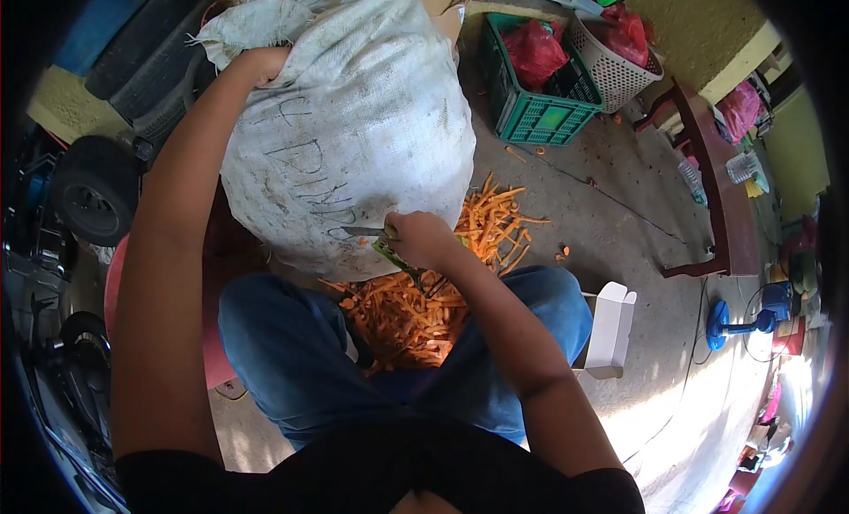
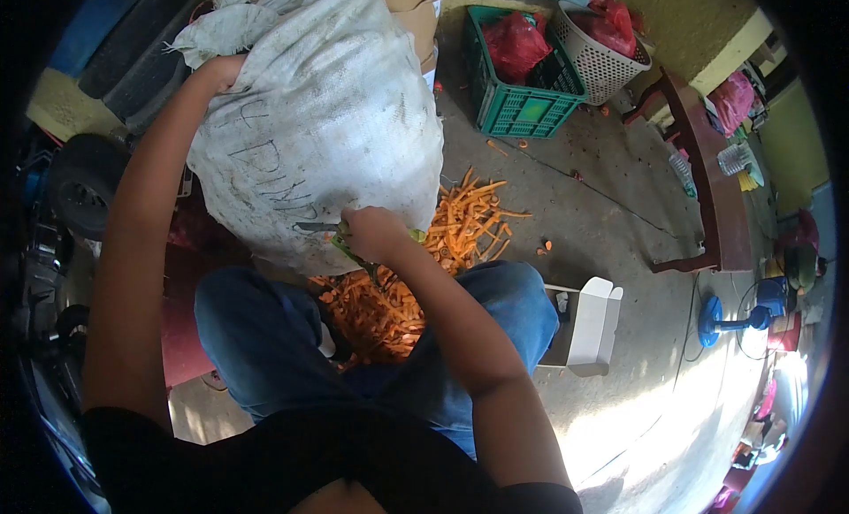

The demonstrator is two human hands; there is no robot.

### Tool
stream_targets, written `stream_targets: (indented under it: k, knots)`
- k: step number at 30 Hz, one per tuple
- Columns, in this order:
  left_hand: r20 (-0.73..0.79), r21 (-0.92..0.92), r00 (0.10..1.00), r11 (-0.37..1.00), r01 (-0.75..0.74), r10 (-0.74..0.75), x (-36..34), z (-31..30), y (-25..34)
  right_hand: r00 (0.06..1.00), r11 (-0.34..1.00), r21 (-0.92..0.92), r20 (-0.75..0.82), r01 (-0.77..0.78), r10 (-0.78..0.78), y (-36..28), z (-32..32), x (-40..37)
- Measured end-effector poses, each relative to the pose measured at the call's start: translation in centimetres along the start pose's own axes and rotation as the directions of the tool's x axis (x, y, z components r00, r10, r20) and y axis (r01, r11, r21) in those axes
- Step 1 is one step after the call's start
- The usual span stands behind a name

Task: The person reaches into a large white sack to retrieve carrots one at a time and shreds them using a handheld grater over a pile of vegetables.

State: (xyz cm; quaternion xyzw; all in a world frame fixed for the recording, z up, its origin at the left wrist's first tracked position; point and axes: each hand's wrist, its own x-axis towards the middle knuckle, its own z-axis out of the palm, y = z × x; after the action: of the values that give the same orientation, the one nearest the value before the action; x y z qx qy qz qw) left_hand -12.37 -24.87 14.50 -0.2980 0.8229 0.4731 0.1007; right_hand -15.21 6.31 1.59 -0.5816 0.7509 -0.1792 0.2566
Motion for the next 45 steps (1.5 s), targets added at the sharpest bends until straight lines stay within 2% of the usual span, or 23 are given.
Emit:
stream_targets:
  k: [1, 2, 4, 6, 8, 13, 19, 21, 22, 24, 25, 27, 28, 30, 31, 33, 35, 36, 39, 41, 42, 43, 45]
  knots:
    - [-0.010, -0.167, 1.000, 0.986, 0.005, -0.006, 0.3, -0.2, -0.6, 1.000, 1.000, 0.000, 0.000, 0.000, 0.000, 0.0, 0.0, 0.1]
    - [-0.010, -0.167, 1.000, 0.986, 0.003, -0.004, 1.0, -0.3, -1.0, 1.000, 1.000, 0.001, 0.000, 0.003, -0.003, 0.0, 0.1, 0.2]
    - [0.007, -0.363, 1.000, 0.932, -0.008, 0.011, 1.4, 0.3, -0.7, 1.000, 1.000, 0.003, -0.004, -0.001, 0.001, 0.0, 0.0, 0.3]
    - [0.009, -0.296, 1.000, 0.955, 0.017, -0.015, 2.3, 0.9, -0.6, 1.000, 1.000, 0.000, 0.013, -0.004, 0.004, -0.3, -0.1, 0.3]
    - [-0.175, -0.194, 0.984, 0.979, -0.060, 0.026, 3.4, 1.3, -0.5, 1.000, 1.000, -0.009, 0.011, 0.001, -0.001, -0.1, 0.1, 0.4]
    - [-0.114, -0.136, 0.991, 0.988, -0.079, 0.063, 3.2, 1.1, -0.3, 1.000, 1.000, 0.001, 0.007, 0.001, -0.001, -0.1, 0.1, 0.4]
    - [-0.055, -0.308, 0.998, 0.951, 0.017, -0.036, 2.9, 1.7, -0.4, 1.000, 1.000, 0.003, 0.013, -0.011, 0.011, 0.1, -0.2, 0.4]
    - [-0.207, -0.220, 0.962, 0.950, -0.223, 0.178, 2.0, 2.2, 0.0, 1.000, 1.000, 0.007, -0.001, -0.012, 0.012, 0.3, -0.2, 0.4]
    - [-0.205, -0.220, 0.963, 0.950, -0.220, 0.175, 1.4, 1.8, 0.5, 1.000, 1.000, 0.010, 0.002, -0.012, 0.012, 0.4, -0.2, 0.4]
    - [-0.248, -0.410, 0.964, 0.892, -0.193, 0.095, 0.2, 0.5, 1.1, 0.999, 0.998, 0.021, 0.002, -0.051, 0.051, 0.5, -0.5, 0.3]
    - [-0.346, -0.361, 0.938, 0.923, -0.134, 0.001, 0.0, -1.2, 0.9, 0.999, 0.999, 0.023, 0.005, -0.044, 0.044, 0.5, -0.5, 0.3]
    - [-0.659, -0.527, 0.732, 0.800, -0.288, -0.171, -2.2, -2.5, 0.8, 0.998, 0.999, 0.021, -0.030, -0.049, 0.050, 0.8, -0.6, 0.1]
    - [-0.667, -0.523, 0.724, 0.801, -0.290, -0.173, -3.5, -3.3, -0.2, 0.999, 0.999, 0.021, -0.029, -0.038, 0.038, 0.8, -0.7, 0.0]
    - [-0.789, -0.395, 0.615, 0.766, -0.508, 0.001, -6.5, -5.3, -2.4, 0.996, 0.998, 0.050, -0.071, -0.043, 0.046, 0.9, -1.0, -0.2]
    - [-0.795, -0.390, 0.606, 0.765, -0.513, 0.001, -8.5, -4.3, -2.0, 0.994, 0.998, 0.056, -0.099, -0.034, 0.039, 0.9, -1.0, -0.3]
    - [-0.746, -0.525, 0.645, 0.447, -0.724, 0.168, -14.1, 0.0, -0.5, 0.994, 0.991, 0.135, -0.107, -0.017, 0.032, 1.0, -1.2, -0.4]
    - [-0.529, -0.827, 0.824, 0.096, -0.554, 0.201, -18.1, 4.1, -0.7, 0.984, 0.960, 0.277, -0.178, 0.027, 0.024, 1.3, -0.5, -0.4]
    - [-0.415, -0.890, 0.845, 0.040, -0.453, 0.337, -19.2, 6.2, -1.5, 0.985, 0.961, 0.275, -0.174, 0.037, 0.012, 1.5, -0.1, -0.2]
    - [-0.194, -0.980, 0.954, 0.007, -0.201, 0.228, -20.7, 13.6, -2.7, 0.954, 0.783, 0.621, -0.260, 0.046, 0.151, 1.3, 0.1, -0.5]
    - [-0.043, -0.999, 0.974, -0.017, -0.041, 0.221, -20.2, 17.9, -4.5, 0.905, 0.617, 0.784, -0.310, 0.071, 0.290, 1.1, 0.3, -1.0]
    - [0.030, -0.992, 0.989, -0.115, 0.046, 0.144, -20.0, 19.8, -5.2, 0.864, 0.509, 0.850, -0.353, 0.137, 0.358, 1.1, 0.6, -1.3]
    - [0.076, -0.985, 0.975, -0.134, 0.105, 0.208, -19.6, 21.3, -6.1, 0.862, 0.514, 0.847, -0.356, 0.134, 0.362, 1.1, 0.6, -1.8]
    - [0.094, -0.978, 0.980, -0.168, 0.124, 0.177, -19.2, 23.9, -6.8, 0.789, 0.200, 0.948, -0.316, 0.247, 0.527, 1.0, 0.4, -2.8]
